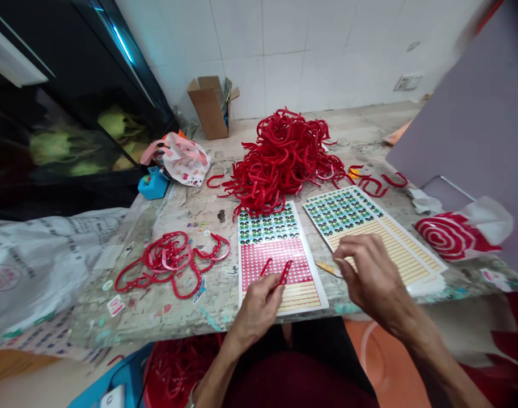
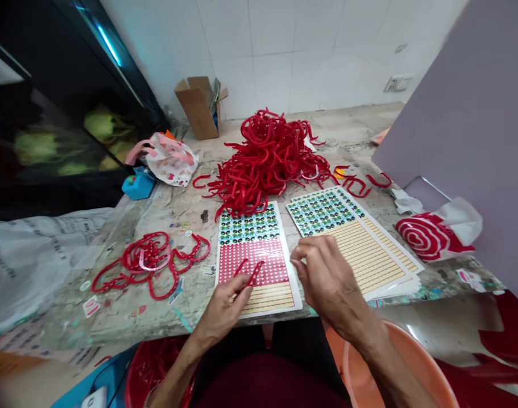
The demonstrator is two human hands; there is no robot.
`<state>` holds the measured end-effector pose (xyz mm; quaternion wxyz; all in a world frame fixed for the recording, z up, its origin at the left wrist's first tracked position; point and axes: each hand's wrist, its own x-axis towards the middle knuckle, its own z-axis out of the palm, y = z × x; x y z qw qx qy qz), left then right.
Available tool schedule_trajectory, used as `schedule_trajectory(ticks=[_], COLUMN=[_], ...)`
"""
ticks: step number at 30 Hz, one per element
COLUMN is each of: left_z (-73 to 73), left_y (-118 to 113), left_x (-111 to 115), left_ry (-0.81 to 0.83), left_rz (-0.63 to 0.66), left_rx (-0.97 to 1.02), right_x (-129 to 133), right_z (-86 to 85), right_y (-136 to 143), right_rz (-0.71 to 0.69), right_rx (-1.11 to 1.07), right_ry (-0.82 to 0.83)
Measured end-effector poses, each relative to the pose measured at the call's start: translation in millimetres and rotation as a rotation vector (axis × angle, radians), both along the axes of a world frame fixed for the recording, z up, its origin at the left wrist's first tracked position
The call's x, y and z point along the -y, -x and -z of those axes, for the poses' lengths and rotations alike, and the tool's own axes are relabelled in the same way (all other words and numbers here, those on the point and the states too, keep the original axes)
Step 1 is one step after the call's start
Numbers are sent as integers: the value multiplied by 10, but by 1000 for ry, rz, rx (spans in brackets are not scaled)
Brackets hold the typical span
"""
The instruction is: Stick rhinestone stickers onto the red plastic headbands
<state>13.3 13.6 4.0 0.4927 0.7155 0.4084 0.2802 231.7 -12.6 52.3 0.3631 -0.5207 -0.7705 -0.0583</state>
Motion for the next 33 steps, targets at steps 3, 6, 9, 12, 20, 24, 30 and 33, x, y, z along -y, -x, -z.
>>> schedule_trajectory(ticks=[3, 6, 9, 12, 20, 24, 30, 33], left_z=[51, -6, -97, -152, -103, -81, -87, -50], left_y=[40, 5, -55, -87, -106, -119, -113, -105], left_x=[-24, -16, 0, 10, 24, 25, 26, 37], left_ry=[150, 164, 124, 90, 87, 34, -63, -55], left_rz=[-32, 23, 78, 92, 99, 97, 107, 125], left_rx=[119, 198, 191, 161, 149, 66, -6, 10], right_x=[11, -26, -71, -84, -76, -104, -100, -77], right_z=[-78, 4, 156, 260, 278, 298, 312, 306], right_y=[-42, 41, 162, 221, 226, 255, 220, 181], right_rz=[37, -14, -94, -125, -113, -83, -136, -190], right_rx=[-133, -235, -284, -304, -259, -265, -242, -282], right_ry=[9, 82, 134, 133, 101, 190, 398, 475])
